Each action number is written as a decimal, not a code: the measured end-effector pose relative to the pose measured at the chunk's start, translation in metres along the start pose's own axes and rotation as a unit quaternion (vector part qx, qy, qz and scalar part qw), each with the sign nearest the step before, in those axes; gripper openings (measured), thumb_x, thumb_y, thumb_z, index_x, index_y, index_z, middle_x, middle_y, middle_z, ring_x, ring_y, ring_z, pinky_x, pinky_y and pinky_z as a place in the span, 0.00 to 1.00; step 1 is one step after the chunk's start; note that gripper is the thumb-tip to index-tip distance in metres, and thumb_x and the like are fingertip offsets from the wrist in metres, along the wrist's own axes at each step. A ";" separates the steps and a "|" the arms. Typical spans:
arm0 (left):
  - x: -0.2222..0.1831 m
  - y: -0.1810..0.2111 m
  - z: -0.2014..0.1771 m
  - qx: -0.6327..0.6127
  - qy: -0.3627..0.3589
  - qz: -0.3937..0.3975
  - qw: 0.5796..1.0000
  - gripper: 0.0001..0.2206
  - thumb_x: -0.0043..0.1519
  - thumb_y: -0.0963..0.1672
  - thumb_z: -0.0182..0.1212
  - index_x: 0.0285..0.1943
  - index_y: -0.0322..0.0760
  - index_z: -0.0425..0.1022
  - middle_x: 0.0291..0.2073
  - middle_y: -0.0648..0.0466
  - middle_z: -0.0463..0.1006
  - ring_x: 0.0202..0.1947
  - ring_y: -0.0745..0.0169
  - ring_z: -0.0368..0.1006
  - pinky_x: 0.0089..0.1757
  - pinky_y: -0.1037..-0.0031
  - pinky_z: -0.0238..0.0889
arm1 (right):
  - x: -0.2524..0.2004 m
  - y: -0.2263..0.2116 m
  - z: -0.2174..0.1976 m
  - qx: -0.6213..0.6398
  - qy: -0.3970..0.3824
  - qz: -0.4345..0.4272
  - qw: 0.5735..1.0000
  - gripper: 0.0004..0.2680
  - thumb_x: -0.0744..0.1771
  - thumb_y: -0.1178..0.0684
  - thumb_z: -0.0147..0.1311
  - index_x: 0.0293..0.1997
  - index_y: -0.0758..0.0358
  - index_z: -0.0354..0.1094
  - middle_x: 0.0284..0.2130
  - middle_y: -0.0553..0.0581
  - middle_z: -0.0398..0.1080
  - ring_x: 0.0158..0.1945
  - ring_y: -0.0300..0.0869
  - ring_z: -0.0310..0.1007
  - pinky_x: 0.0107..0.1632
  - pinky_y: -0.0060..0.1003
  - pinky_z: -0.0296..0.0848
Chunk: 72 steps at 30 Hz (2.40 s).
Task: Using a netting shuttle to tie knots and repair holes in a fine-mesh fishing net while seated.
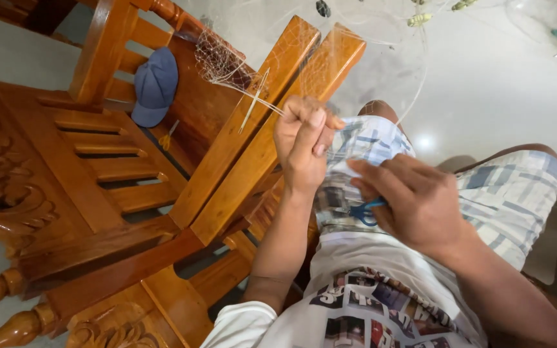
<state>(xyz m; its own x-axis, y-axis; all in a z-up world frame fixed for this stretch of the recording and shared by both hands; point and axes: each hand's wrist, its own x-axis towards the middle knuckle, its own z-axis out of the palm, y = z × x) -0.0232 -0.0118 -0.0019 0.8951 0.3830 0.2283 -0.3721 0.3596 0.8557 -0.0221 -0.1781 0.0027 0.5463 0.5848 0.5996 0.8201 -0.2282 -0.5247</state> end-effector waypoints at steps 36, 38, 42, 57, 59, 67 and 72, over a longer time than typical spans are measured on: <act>-0.025 0.017 0.008 0.170 0.111 0.028 0.979 0.13 0.58 0.44 0.54 0.22 0.43 0.56 0.14 0.51 0.72 0.12 0.75 0.47 0.22 0.81 0.43 | 0.057 0.013 0.007 0.066 0.053 -0.031 0.996 0.04 0.69 0.60 0.46 0.38 0.71 0.63 0.30 0.61 0.67 0.30 0.50 0.59 0.36 0.41 0.59; -0.023 0.016 0.007 0.150 0.111 0.022 0.982 0.12 0.58 0.44 0.55 0.22 0.44 0.58 0.15 0.52 0.73 0.11 0.76 0.48 0.21 0.83 0.43 | 0.060 0.013 0.008 0.104 0.065 -0.018 0.992 0.04 0.69 0.62 0.45 0.38 0.71 0.64 0.30 0.62 0.67 0.30 0.49 0.61 0.37 0.41 0.60; -0.016 0.017 0.008 0.092 0.105 -0.010 0.990 0.11 0.59 0.44 0.55 0.24 0.42 0.62 0.18 0.51 0.74 0.10 0.77 0.47 0.19 0.87 0.38 | 0.059 0.012 0.009 0.192 0.091 0.047 0.976 0.02 0.69 0.65 0.45 0.40 0.74 0.63 0.31 0.63 0.65 0.33 0.49 0.63 0.36 0.39 0.62; 0.024 0.001 -0.001 0.058 0.011 -0.028 0.998 0.09 0.59 0.46 0.55 0.28 0.40 0.64 0.15 0.61 0.55 0.14 0.75 0.50 0.20 0.83 0.42 | 0.099 0.005 0.002 0.204 0.164 0.018 0.965 0.10 0.64 0.72 0.31 0.41 0.73 0.62 0.35 0.63 0.61 0.39 0.50 0.60 0.41 0.40 0.62; 0.025 0.003 -0.001 0.107 0.012 -0.019 0.994 0.10 0.59 0.47 0.54 0.27 0.41 0.62 0.15 0.59 0.58 0.14 0.74 0.53 0.21 0.83 0.46 | 0.098 0.003 0.003 0.209 0.167 0.038 0.963 0.11 0.63 0.72 0.32 0.41 0.72 0.62 0.35 0.63 0.61 0.40 0.49 0.60 0.40 0.39 0.62; 0.032 0.016 0.020 0.231 -0.044 0.102 0.966 0.17 0.62 0.51 0.50 0.21 0.44 0.58 0.19 0.61 0.58 0.24 0.72 0.53 0.31 0.76 0.48 | 0.102 -0.002 0.005 0.218 0.193 0.151 0.945 0.08 0.68 0.52 0.44 0.42 0.65 0.67 0.35 0.56 0.55 0.38 0.41 0.57 0.40 0.32 0.59; 0.029 0.009 0.019 0.313 -0.002 0.097 0.945 0.20 0.62 0.56 0.48 0.24 0.43 0.61 0.19 0.63 0.60 0.24 0.75 0.55 0.28 0.78 0.50 | 0.113 -0.017 -0.013 0.171 0.296 0.060 0.938 0.03 0.67 0.58 0.53 0.36 0.63 0.71 0.45 0.57 0.50 0.54 0.49 0.53 0.54 0.44 0.58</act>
<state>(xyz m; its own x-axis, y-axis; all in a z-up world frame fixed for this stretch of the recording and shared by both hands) 0.0039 -0.0140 0.0211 0.8265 0.3871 0.4088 -0.3114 -0.2907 0.9047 0.0282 -0.1184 0.0869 0.7136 0.0136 0.7004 0.6987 0.0575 -0.7131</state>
